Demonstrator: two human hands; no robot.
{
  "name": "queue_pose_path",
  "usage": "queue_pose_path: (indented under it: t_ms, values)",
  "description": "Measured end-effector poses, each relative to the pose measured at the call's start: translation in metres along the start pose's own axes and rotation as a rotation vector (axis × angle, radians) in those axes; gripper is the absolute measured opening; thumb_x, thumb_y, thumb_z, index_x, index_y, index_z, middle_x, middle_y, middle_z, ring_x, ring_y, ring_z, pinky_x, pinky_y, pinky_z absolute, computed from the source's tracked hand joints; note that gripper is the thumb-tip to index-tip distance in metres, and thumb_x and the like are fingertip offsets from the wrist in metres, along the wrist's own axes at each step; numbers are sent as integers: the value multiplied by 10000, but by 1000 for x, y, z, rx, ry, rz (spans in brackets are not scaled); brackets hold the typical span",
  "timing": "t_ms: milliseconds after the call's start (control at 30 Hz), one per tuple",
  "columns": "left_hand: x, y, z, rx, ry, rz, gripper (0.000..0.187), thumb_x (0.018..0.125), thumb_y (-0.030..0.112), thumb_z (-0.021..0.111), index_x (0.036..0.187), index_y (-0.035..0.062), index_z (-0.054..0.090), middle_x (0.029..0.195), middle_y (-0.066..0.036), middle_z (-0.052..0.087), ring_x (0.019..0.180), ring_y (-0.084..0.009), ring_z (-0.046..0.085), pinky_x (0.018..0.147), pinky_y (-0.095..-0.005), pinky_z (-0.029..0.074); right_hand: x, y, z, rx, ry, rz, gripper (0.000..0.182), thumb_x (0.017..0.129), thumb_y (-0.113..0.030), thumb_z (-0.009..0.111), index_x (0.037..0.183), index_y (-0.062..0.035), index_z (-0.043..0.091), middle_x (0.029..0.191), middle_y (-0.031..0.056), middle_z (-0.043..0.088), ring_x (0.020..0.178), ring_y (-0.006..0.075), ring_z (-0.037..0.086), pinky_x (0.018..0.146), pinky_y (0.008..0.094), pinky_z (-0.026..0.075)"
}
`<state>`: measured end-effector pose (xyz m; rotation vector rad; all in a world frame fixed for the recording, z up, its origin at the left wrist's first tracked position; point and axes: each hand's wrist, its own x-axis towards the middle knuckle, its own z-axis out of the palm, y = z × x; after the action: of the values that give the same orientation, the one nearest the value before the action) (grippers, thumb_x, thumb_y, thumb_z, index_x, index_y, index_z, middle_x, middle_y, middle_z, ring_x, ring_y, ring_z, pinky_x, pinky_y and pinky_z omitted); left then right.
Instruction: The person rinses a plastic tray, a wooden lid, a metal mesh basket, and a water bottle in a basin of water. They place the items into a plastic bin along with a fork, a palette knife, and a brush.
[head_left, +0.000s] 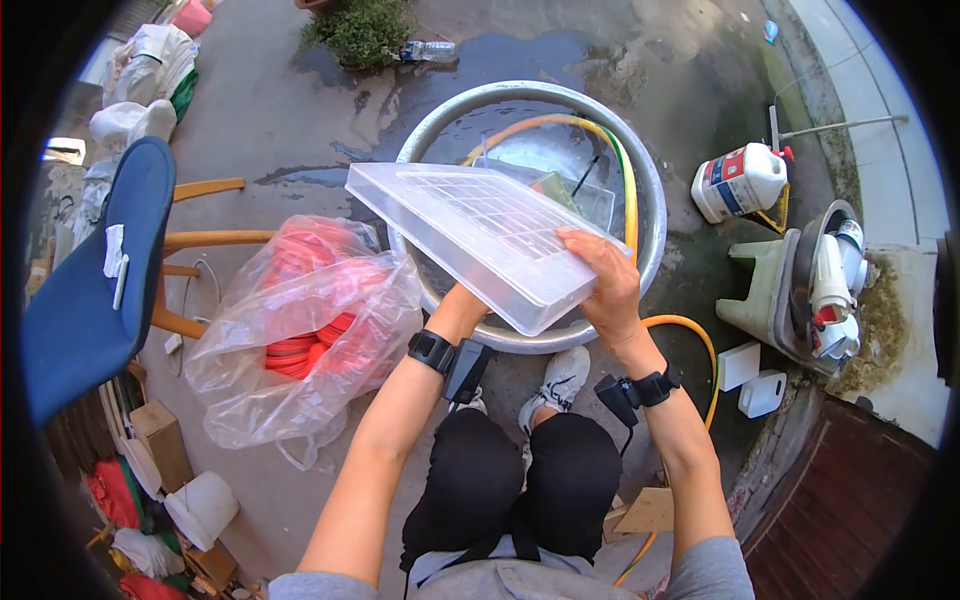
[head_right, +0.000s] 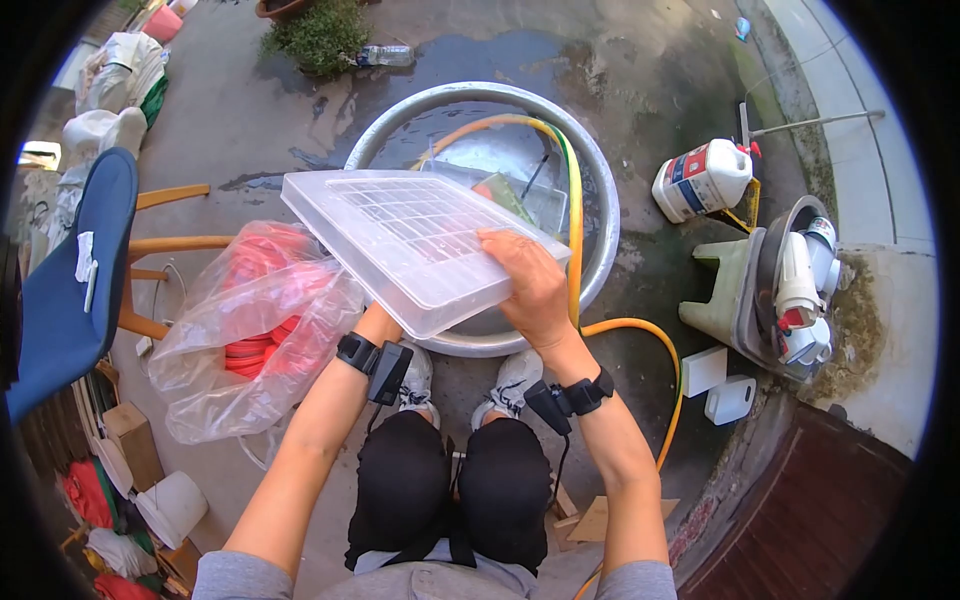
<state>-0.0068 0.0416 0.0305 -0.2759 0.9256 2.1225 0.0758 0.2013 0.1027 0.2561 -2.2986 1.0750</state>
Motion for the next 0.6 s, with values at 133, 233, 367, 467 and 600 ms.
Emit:
queue_pose_path:
  t_ms: [133,233,367,467,600]
  values:
    - [-23,21,-2,-39,-31,-19,595,953,518,384,1342,69,406,1323,-128,480,1236,-280,463,1010,-471,398,-1,0,-4,-77,7,4,396,637,115,600,1012,-12,596,1018,126,675,953,291,651,823,361,517]
    - [-46,44,0,-196,-36,-15,715,923,619,330,1387,75,350,1385,-154,407,1282,-317,401,1039,-516,340,-1,-2,-9,-123,19,65,413,626,127,577,1013,-14,599,1021,120,673,952,293,646,832,371,514]
    - [-85,75,20,-411,-95,31,911,842,764,303,1453,92,235,1477,-190,249,1355,-376,266,1076,-592,221,3,-7,-16,-214,-11,-8,392,643,95,569,1012,-32,602,1014,113,670,955,290,638,865,395,503]
    - [-102,88,36,-427,-154,64,832,875,656,443,1429,60,267,1438,-196,320,1327,-348,334,1064,-553,291,5,-11,-18,-273,-35,-87,357,662,72,568,997,-46,605,1010,107,663,951,283,634,877,413,499]
    - [-106,79,54,-171,-10,39,647,872,293,628,1371,11,328,1347,-189,453,1239,-314,465,1037,-461,394,6,-23,-23,-337,-78,-171,317,679,58,567,971,-60,606,1006,79,654,958,253,628,899,432,486]
